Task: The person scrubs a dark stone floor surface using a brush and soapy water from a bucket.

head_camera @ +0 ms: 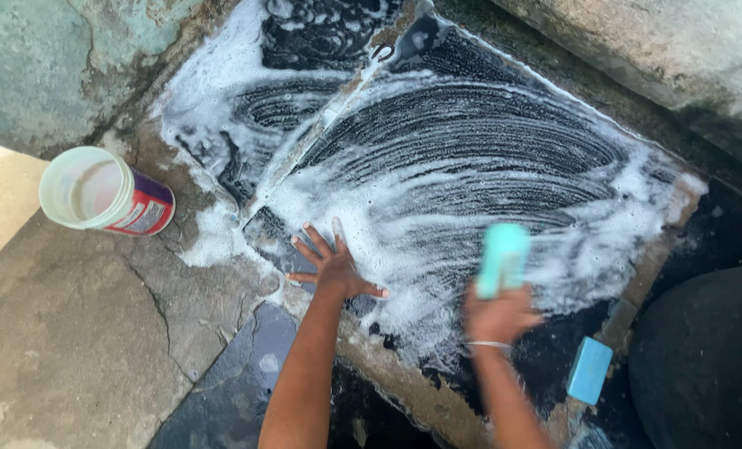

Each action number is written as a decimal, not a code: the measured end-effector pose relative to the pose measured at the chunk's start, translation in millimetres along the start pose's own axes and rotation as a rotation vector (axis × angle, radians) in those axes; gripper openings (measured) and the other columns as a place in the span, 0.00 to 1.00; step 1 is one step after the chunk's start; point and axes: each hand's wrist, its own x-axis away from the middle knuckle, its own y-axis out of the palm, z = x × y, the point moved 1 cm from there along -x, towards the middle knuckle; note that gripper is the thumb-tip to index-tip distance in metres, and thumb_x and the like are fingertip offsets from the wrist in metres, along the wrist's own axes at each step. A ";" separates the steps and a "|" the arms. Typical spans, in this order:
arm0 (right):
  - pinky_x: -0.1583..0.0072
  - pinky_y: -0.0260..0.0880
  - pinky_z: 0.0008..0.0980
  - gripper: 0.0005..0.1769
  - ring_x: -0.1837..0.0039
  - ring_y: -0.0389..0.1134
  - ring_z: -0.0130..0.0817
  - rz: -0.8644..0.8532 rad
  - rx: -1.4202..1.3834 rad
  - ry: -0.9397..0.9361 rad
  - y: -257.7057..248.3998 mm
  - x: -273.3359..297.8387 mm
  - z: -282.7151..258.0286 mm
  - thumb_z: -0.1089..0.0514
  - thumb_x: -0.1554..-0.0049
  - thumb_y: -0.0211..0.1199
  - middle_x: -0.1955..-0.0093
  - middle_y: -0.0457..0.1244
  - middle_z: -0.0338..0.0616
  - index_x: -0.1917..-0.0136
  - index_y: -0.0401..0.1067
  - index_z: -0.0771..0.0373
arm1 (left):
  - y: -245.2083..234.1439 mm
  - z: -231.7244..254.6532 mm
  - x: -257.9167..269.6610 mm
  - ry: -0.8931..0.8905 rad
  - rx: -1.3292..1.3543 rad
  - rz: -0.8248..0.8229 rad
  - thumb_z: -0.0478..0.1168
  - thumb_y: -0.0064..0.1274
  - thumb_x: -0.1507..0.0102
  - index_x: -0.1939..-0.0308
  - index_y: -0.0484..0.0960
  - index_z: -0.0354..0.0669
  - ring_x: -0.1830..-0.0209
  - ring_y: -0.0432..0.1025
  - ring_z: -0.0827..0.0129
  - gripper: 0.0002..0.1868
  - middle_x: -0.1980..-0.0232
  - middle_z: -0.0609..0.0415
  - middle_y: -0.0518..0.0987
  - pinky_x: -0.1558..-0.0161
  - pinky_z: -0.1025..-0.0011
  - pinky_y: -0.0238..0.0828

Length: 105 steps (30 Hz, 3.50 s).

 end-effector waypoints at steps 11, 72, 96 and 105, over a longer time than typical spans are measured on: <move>0.35 0.44 0.65 0.49 0.29 0.52 0.63 -0.154 1.392 -0.887 -17.7 -16.3 39.0 0.31 0.33 0.51 0.28 0.53 0.68 0.15 0.48 0.68 | 95.9 -45.7 -9.6 0.255 0.234 0.767 0.60 0.60 0.41 0.28 0.70 0.38 0.17 0.50 0.52 0.44 0.20 0.45 0.62 0.25 0.23 0.25; 0.32 0.47 0.56 0.36 0.32 0.52 0.58 -0.078 1.784 -0.968 -18.7 -12.1 35.6 0.37 0.32 0.44 0.28 0.52 0.64 0.20 0.60 0.59 | 169.3 -25.3 21.7 0.684 -0.566 0.590 0.45 0.38 0.30 0.22 0.53 0.59 0.51 0.75 0.36 0.30 0.39 0.18 0.69 0.62 0.52 0.78; 0.34 0.47 0.53 0.35 0.34 0.52 0.56 -0.046 1.904 -0.928 -16.6 -9.7 32.8 0.38 0.33 0.44 0.28 0.52 0.62 0.20 0.59 0.59 | 15.5 -43.5 -95.2 0.163 -0.390 0.744 0.50 0.29 0.29 0.27 0.63 0.61 0.36 0.67 0.41 0.25 0.32 0.30 0.65 0.48 0.42 0.70; 0.32 0.47 0.52 0.37 0.33 0.52 0.51 -0.072 1.945 -0.828 -8.4 -11.3 28.7 0.37 0.36 0.43 0.29 0.52 0.61 0.20 0.58 0.57 | -4.6 -22.2 -94.1 0.020 -0.564 0.687 0.54 0.25 0.30 0.26 0.57 0.68 0.36 0.65 0.33 0.27 0.31 0.26 0.61 0.47 0.49 0.73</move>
